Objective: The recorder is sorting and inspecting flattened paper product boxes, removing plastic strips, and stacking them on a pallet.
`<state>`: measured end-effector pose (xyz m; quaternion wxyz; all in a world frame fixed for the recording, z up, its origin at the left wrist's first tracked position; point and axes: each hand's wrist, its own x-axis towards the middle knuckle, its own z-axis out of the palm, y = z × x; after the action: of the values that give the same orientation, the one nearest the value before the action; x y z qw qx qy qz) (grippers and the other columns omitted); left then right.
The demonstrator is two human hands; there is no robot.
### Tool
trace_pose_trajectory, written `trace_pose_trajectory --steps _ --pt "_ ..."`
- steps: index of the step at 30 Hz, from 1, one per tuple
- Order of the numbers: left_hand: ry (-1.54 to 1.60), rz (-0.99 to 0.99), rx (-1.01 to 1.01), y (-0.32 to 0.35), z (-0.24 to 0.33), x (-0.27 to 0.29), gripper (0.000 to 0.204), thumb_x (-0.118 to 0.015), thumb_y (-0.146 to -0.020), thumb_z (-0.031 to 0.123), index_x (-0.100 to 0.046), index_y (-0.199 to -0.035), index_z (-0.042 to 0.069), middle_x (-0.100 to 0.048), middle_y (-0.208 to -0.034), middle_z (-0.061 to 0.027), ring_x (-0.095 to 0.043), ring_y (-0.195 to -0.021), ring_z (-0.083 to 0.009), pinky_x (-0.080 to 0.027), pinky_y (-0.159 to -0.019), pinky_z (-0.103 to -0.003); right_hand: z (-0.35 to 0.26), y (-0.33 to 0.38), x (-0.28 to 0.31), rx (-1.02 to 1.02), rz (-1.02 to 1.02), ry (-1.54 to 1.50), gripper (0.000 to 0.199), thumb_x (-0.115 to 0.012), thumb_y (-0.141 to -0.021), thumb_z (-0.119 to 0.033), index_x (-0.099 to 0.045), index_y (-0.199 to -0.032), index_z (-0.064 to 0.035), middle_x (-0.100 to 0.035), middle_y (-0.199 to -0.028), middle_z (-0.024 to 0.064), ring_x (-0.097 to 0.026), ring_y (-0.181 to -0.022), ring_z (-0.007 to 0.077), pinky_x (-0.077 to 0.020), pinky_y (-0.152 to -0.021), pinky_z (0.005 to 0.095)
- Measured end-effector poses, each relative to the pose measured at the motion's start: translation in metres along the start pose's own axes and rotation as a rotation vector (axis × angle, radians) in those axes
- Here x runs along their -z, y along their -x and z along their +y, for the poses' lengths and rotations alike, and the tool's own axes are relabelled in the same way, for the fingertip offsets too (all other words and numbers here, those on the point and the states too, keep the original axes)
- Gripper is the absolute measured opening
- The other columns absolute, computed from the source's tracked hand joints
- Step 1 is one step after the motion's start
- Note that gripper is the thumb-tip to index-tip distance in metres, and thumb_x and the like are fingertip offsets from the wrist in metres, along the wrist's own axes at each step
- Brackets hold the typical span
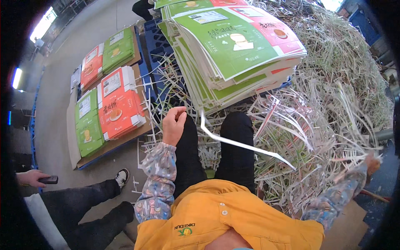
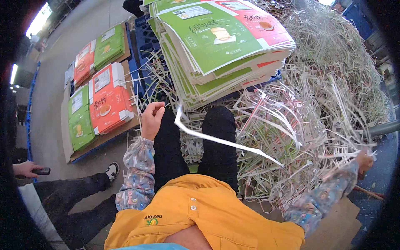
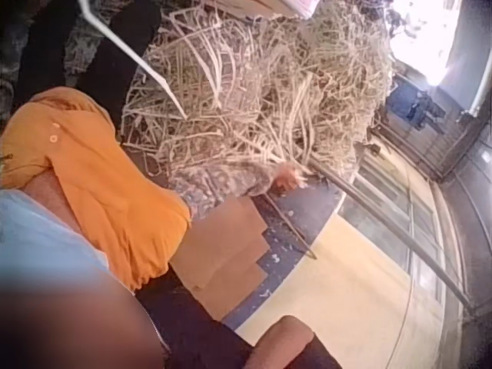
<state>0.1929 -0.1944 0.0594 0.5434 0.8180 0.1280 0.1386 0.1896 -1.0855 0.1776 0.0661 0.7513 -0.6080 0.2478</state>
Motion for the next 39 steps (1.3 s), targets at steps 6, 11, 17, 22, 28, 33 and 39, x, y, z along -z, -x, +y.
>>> trace_pose_trajectory --steps 6,11,17,22,28,33,39 --pt "-0.681 -0.001 -0.476 0.009 -0.017 -0.024 0.007 -0.058 -0.071 0.014 -0.060 -0.077 0.010 -0.058 -0.079 -0.0028 -0.051 -0.082 -0.0213 -0.034 -0.075 -0.035 -0.197 0.345 0.059 1.224 -0.467 -1.169 0.022 -0.054 -0.082 -0.015 -0.055 -0.098 -0.0008 -0.057 -0.087 0.0076 -0.056 -0.071 0.0137 -0.0458 -0.062 0.0243" --pt "-0.663 -0.004 -0.467 0.016 -0.021 -0.028 0.007 -0.058 -0.071 0.016 -0.060 -0.075 0.010 -0.058 -0.075 -0.0019 -0.051 -0.082 -0.0208 -0.033 -0.076 -0.036 -0.267 0.567 0.100 0.449 -1.791 -1.234 0.021 -0.055 -0.083 -0.024 -0.052 -0.091 -0.0056 -0.058 -0.071 0.0051 -0.053 -0.053 0.0109 -0.0458 -0.047 0.0225" --pt "-0.597 0.007 -0.439 0.020 -0.019 -0.022 0.007 -0.059 -0.072 0.016 -0.061 -0.074 0.010 -0.058 -0.074 -0.0019 -0.052 -0.083 -0.0205 -0.033 -0.076 -0.035 -0.300 0.641 0.114 0.113 -1.979 -1.238 0.017 -0.054 -0.084 -0.022 -0.048 -0.085 -0.0067 -0.060 -0.072 0.0073 -0.054 -0.049 0.0110 -0.0432 -0.039 0.0221" --pt "-0.582 0.005 -0.421 0.016 -0.019 -0.021 0.007 -0.059 -0.071 0.015 -0.061 -0.074 0.009 -0.058 -0.075 -0.0018 -0.052 -0.083 -0.0210 -0.034 -0.075 -0.036 -0.312 0.651 0.113 0.137 -1.935 -1.296 0.016 -0.054 -0.084 -0.022 -0.049 -0.078 -0.0071 -0.059 -0.064 0.0055 -0.053 -0.046 0.0099 -0.0410 -0.037 0.0212" --pt "-0.519 0.045 -0.451 0.010 -0.021 -0.024 0.006 -0.060 -0.070 0.014 -0.061 -0.073 0.009 -0.058 -0.072 -0.0026 -0.052 -0.079 -0.0220 -0.035 -0.073 -0.036 -0.322 0.657 0.118 0.255 -1.839 -1.258 0.018 -0.057 -0.082 -0.023 -0.050 -0.075 -0.0071 -0.058 -0.061 0.0048 -0.052 -0.044 0.0105 -0.0402 -0.037 0.0216" --pt "-0.520 0.050 -0.439 0.013 -0.026 -0.019 0.007 -0.063 -0.067 0.016 -0.060 -0.070 0.010 -0.056 -0.069 -0.0056 -0.054 -0.073 -0.0251 -0.036 -0.068 -0.038 -0.322 0.670 0.126 0.270 -1.795 -1.242 0.018 -0.058 -0.081 -0.023 -0.052 -0.076 -0.0068 -0.058 -0.062 0.0058 -0.052 -0.044 0.0108 -0.0412 -0.037 0.0220" --pt "-0.467 0.080 -0.474 0.015 -0.030 -0.034 0.005 -0.061 -0.068 0.014 -0.060 -0.071 0.010 -0.057 -0.070 -0.0030 -0.053 -0.076 -0.0215 -0.036 -0.073 -0.036 -0.314 0.650 0.115 0.221 -1.853 -1.356 0.016 -0.058 -0.081 -0.020 -0.049 -0.075 -0.0079 -0.055 -0.060 0.0039 -0.052 -0.046 0.0106 -0.0422 -0.038 0.0211"
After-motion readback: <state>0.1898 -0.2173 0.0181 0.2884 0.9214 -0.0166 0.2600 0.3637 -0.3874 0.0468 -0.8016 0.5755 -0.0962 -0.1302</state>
